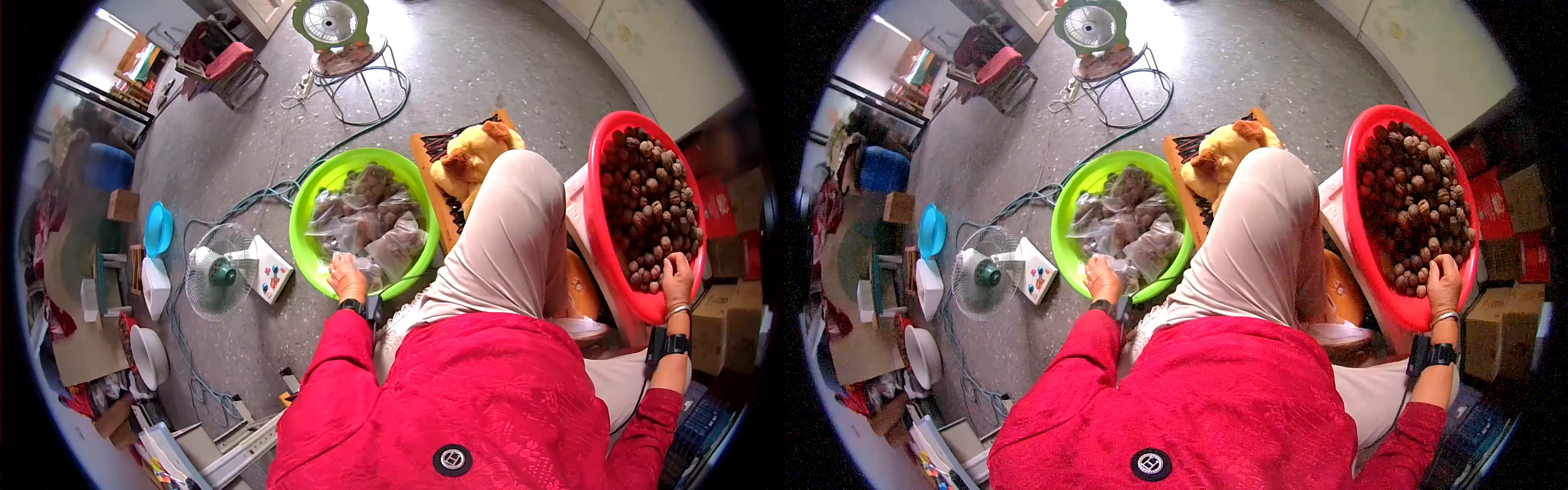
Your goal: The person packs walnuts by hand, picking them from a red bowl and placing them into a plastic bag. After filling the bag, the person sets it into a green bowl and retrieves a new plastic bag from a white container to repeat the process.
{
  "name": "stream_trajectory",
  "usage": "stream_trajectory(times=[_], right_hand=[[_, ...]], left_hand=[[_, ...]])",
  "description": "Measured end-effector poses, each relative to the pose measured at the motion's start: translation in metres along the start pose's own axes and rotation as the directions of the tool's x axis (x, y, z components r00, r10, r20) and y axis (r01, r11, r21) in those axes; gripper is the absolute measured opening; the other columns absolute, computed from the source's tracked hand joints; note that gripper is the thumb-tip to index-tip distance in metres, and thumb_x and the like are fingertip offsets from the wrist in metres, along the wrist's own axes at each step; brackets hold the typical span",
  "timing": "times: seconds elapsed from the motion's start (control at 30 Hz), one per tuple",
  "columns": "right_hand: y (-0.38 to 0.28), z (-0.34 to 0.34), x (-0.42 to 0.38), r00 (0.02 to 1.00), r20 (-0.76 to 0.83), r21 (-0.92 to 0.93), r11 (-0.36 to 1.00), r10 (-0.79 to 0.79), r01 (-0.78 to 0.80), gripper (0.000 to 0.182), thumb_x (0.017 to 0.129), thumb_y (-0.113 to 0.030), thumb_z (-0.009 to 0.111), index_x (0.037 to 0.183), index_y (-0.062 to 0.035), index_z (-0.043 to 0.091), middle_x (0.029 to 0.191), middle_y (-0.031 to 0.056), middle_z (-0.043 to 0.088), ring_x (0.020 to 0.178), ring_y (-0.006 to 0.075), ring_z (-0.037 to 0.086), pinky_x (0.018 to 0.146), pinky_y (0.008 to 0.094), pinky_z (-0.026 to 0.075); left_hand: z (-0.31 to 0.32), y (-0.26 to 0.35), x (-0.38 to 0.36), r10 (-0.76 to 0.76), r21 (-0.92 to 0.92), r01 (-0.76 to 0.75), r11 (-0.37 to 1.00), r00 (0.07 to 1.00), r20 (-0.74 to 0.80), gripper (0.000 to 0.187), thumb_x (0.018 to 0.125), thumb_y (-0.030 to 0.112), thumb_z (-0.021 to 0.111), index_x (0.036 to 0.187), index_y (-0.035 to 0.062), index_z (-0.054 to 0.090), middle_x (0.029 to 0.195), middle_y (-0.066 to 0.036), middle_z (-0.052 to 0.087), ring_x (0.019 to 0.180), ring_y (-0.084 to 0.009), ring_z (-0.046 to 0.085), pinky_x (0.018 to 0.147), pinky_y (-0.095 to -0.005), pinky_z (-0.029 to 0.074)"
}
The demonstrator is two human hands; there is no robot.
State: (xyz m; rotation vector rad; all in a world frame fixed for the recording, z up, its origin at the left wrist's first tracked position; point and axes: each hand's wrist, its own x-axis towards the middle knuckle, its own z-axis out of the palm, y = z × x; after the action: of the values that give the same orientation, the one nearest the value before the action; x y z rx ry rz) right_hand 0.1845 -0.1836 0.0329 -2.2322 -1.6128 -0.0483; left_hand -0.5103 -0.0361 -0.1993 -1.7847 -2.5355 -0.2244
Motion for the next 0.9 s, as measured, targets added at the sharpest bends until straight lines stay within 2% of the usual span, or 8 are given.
stream_trajectory(times=[0.07, 0.2, 0.33, 0.37, 0.43, 0.63, 0.8, 0.9], right_hand=[[-0.005, -0.001, 0.000, 1.000, 0.003, 0.002, 1.000, 0.009, -0.009, 0.009, 0.090, -0.007, 0.058, 0.089, -0.0011, 0.051, 0.082, 0.0127, 0.055, 0.075, 0.0282, 0.055, 0.068, 0.0355, 0.046], [-0.008, -0.001, -0.001, 1.000, -0.001, -0.003, 1.000, 0.030, -0.030, 0.008, 0.089, -0.006, 0.058, 0.088, -0.0017, 0.052, 0.082, 0.0129, 0.056, 0.076, 0.0292, 0.057, 0.068, 0.0379, 0.047], [-0.003, 0.005, -0.002, 0.999, -0.050, 0.080, 0.997, -0.004, 0.008, 0.006, 0.085, -0.001, 0.059, 0.087, -0.0004, 0.054, 0.086, 0.0132, 0.058, 0.080, 0.0290, 0.059, 0.071, 0.0365, 0.048], [-0.013, 0.002, -0.002, 0.981, 0.014, 0.228, 0.954, 0.196, -0.194, 0.006, 0.083, -0.001, 0.060, 0.086, -0.0006, 0.055, 0.087, 0.0138, 0.059, 0.080, 0.0305, 0.058, 0.072, 0.0374, 0.048], [-0.019, -0.001, -0.003, 0.992, -0.127, 0.143, 0.989, -0.014, 0.032, 0.005, 0.080, -0.004, 0.060, 0.085, -0.0028, 0.060, 0.086, 0.0152, 0.062, 0.082, 0.0333, 0.060, 0.075, 0.0401, 0.049], [-0.026, -0.018, -0.007, 0.989, -0.118, 0.030, 0.996, 0.088, -0.085, 0.012, 0.084, -0.015, 0.056, 0.090, -0.0049, 0.060, 0.091, 0.0155, 0.061, 0.087, 0.0367, 0.060, 0.076, 0.0441, 0.049], [-0.034, -0.027, -0.008, 0.982, -0.110, 0.045, 0.988, 0.153, -0.148, 0.011, 0.085, -0.015, 0.054, 0.089, -0.0067, 0.060, 0.090, 0.0141, 0.062, 0.086, 0.0351, 0.061, 0.075, 0.0434, 0.050], [-0.027, -0.023, -0.011, 0.982, -0.125, 0.029, 0.990, 0.143, -0.140, 0.011, 0.085, -0.016, 0.055, 0.088, -0.0071, 0.061, 0.090, 0.0129, 0.063, 0.086, 0.0347, 0.061, 0.075, 0.0434, 0.050]], left_hand=[[-0.011, 0.003, -0.001, 0.240, -0.044, -0.247, 0.968, 0.860, 0.451, 0.040, 0.078, 0.013, 0.064, 0.118, 0.0128, 0.057, 0.115, -0.016, 0.058, 0.109, -0.0370, 0.054, 0.091, -0.0463, 0.046], [0.027, -0.013, -0.018, 0.389, -0.312, -0.302, 0.901, 0.880, 0.272, 0.020, 0.084, 0.010, 0.052, 0.102, 0.0055, 0.061, 0.109, -0.019, 0.059, 0.105, -0.0373, 0.055, 0.088, -0.0463, 0.047], [0.035, -0.011, -0.010, 0.344, -0.182, -0.294, 0.938, 0.853, 0.393, 0.021, 0.087, 0.008, 0.046, 0.101, 0.0023, 0.061, 0.104, -0.023, 0.060, 0.098, -0.0401, 0.057, 0.085, -0.0469, 0.048], [0.036, -0.011, -0.007, 0.375, -0.191, -0.324, 0.927, 0.836, 0.400, 0.022, 0.088, 0.008, 0.046, 0.101, 0.0022, 0.062, 0.102, -0.024, 0.060, 0.097, -0.0404, 0.058, 0.084, -0.0470, 0.048], [0.042, -0.008, -0.004, 0.328, -0.193, -0.268, 0.944, 0.832, 0.447, 0.021, 0.089, 0.009, 0.045, 0.100, 0.0024, 0.062, 0.101, -0.024, 0.061, 0.097, -0.0403, 0.059, 0.083, -0.0474, 0.049], [0.047, -0.017, 0.035, 0.334, -0.156, -0.318, 0.935, 0.639, 0.693, 0.051, 0.059, 0.026, 0.080, 0.102, 0.0040, 0.065, 0.101, -0.020, 0.067, 0.093, -0.0343, 0.065, 0.084, -0.0426, 0.051], [0.062, -0.031, 0.038, 0.319, 0.047, -0.349, 0.936, 0.896, 0.308, 0.066, 0.065, 0.028, 0.078, 0.122, 0.0026, 0.056, 0.109, -0.024, 0.064, 0.108, -0.0377, 0.058, 0.094, -0.0395, 0.047], [0.062, -0.036, 0.060, 0.387, -0.328, -0.222, 0.918, 0.681, 0.622, 0.057, 0.069, 0.032, 0.074, 0.113, -0.0009, 0.060, 0.100, -0.026, 0.065, 0.097, -0.0402, 0.062, 0.084, -0.0445, 0.049]])
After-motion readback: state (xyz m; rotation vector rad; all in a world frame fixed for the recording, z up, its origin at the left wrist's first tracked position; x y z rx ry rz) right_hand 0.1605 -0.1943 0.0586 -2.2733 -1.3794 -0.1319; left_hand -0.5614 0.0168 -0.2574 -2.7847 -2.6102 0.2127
